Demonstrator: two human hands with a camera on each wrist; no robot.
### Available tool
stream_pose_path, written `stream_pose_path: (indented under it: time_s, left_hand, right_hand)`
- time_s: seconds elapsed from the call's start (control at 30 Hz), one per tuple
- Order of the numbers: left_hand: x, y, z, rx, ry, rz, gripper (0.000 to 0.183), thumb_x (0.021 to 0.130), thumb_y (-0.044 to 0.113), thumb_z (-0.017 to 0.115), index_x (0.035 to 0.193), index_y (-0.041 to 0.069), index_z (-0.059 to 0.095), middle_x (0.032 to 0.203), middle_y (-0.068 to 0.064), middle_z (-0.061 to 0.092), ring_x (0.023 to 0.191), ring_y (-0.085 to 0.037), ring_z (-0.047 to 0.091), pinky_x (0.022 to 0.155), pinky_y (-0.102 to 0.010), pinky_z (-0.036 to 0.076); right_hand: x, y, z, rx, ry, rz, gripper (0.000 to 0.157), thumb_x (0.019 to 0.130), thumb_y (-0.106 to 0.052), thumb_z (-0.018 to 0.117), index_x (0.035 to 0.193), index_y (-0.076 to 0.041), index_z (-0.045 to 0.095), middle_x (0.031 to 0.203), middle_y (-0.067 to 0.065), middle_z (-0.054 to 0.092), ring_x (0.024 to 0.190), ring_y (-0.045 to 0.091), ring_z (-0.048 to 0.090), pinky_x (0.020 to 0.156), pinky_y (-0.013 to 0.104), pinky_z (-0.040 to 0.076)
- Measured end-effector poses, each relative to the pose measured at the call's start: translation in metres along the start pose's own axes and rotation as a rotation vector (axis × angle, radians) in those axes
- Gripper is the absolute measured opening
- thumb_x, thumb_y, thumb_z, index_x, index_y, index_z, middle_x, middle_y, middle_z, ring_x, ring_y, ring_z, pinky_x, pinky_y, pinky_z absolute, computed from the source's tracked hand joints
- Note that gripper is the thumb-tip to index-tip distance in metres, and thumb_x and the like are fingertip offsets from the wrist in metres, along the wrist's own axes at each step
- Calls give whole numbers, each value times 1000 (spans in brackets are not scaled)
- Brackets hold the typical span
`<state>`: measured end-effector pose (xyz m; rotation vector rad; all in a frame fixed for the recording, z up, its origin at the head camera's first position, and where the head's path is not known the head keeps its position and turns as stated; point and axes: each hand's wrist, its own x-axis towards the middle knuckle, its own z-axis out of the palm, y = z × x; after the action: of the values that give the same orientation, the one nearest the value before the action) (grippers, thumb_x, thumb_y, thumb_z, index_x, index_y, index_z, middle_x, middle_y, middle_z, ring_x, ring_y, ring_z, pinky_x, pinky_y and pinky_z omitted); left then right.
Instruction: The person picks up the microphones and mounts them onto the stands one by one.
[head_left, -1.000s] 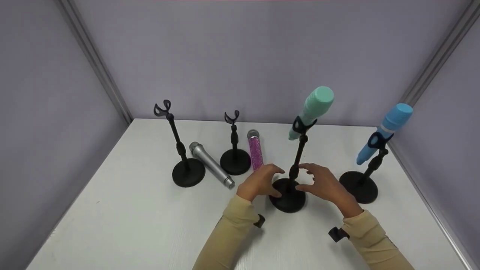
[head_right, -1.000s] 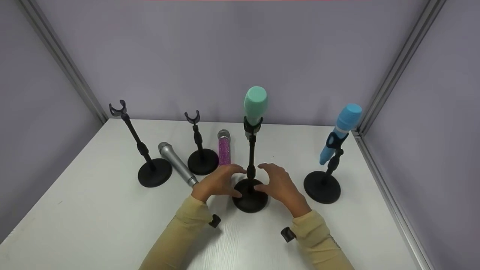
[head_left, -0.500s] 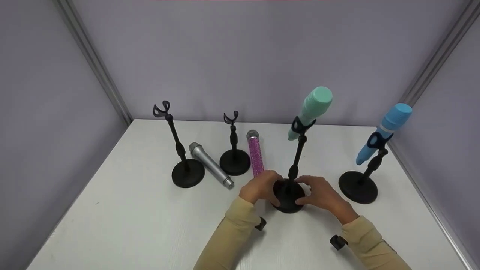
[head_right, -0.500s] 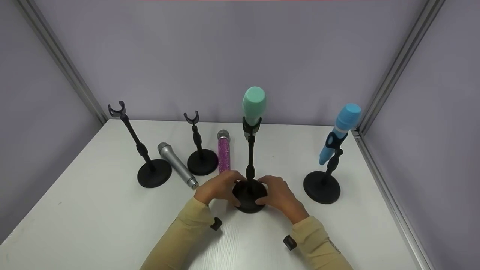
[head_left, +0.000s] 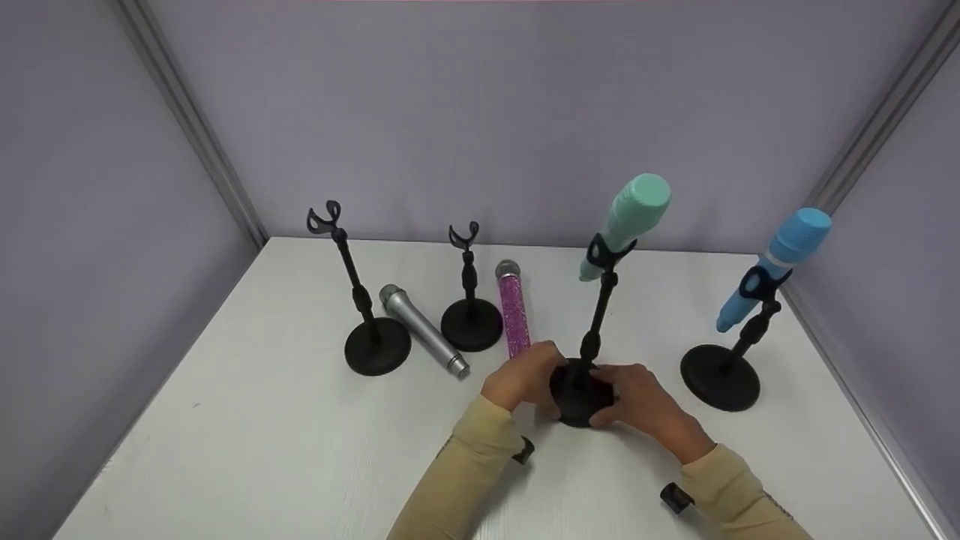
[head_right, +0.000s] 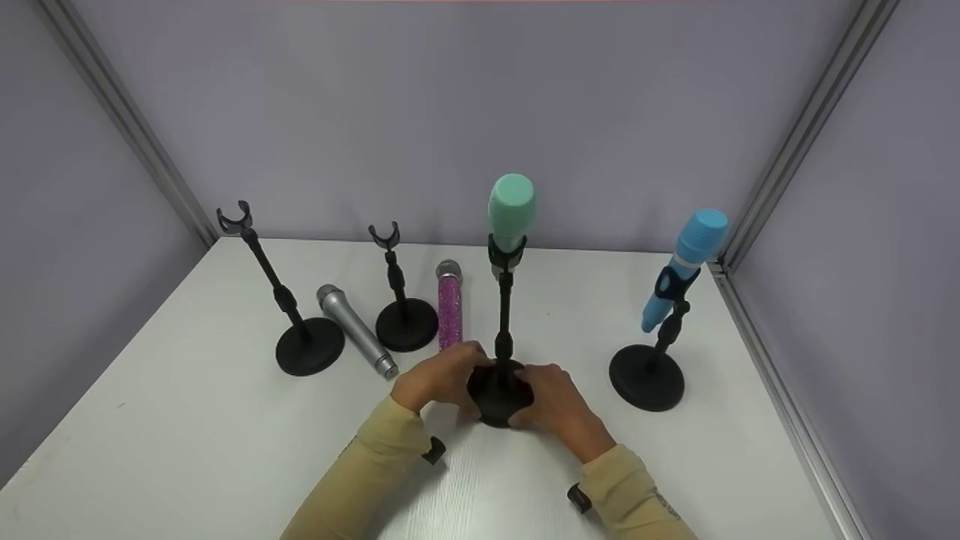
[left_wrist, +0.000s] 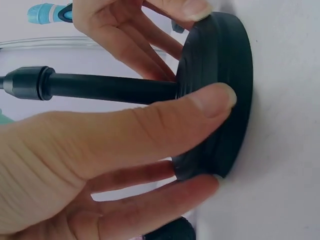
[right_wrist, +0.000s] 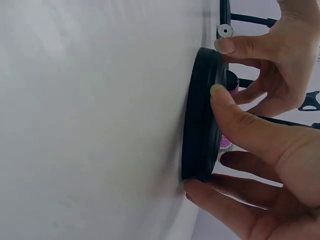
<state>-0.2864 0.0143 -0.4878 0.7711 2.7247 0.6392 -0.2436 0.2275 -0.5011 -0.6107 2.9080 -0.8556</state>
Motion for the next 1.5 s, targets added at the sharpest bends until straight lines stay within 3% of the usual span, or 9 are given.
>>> stream_pose_path:
  time_s: [0.33, 0.63, 0.8, 0.93, 1.1, 1.3, 1.5]
  left_hand:
    - [12, 5, 10, 56, 60, 74, 56, 65, 17, 99, 117, 11, 78, 105, -1, 70, 97, -12, 61, 96, -27, 53]
    - [39, 9, 11, 16, 77, 33, 61, 69, 18, 97, 125, 12, 75, 114, -2, 72, 108, -15, 64, 104, -30, 52]
    - [53, 10, 10, -9, 80, -1, 65, 70, 16, 97, 129, 10, 72, 120, -4, 72, 115, -17, 64, 107, -30, 50]
    - [65, 10, 12, -23, 105, 11, 60, 70, 13, 95, 126, 9, 73, 120, -5, 73, 114, -18, 65, 106, -31, 51]
    - [81, 8, 18, -25, 163, 43, 44, 74, 9, 92, 116, 8, 77, 113, -4, 75, 108, -16, 67, 103, -28, 52]
    - [97, 7, 22, -59, 208, 15, 48, 80, 9, 87, 126, 8, 73, 120, -5, 74, 116, -17, 67, 107, -29, 51]
    - [104, 8, 22, -86, 211, 21, 42, 83, 8, 84, 124, 9, 74, 119, -5, 75, 115, -17, 68, 108, -29, 51]
  right_hand:
    - [6, 14, -13, -22, -11, 25, 69, 69, -11, 93, 129, 9, 66, 127, 27, 70, 121, 47, 63, 103, 61, 48]
    - [19, 26, -31, -46, -36, 96, 64, 75, -7, 89, 132, 9, 64, 132, 31, 66, 123, 51, 59, 105, 62, 46]
    - [31, 35, -36, -57, -68, 136, 67, 79, -13, 88, 137, 8, 61, 136, 31, 63, 127, 51, 55, 108, 64, 43]
    - [41, 44, -39, -80, -68, 159, 67, 79, -14, 89, 136, 8, 61, 136, 31, 63, 126, 52, 54, 109, 65, 41]
    - [54, 57, -43, -84, -46, 156, 63, 77, -10, 90, 130, 11, 64, 130, 32, 66, 122, 52, 58, 108, 63, 44]
    - [68, 69, -52, -80, -35, 170, 61, 77, -10, 89, 129, 11, 65, 129, 33, 66, 122, 53, 57, 108, 63, 43]
    - [69, 76, -54, -78, -11, 134, 60, 77, -7, 88, 129, 11, 64, 127, 32, 68, 119, 52, 60, 106, 63, 44]
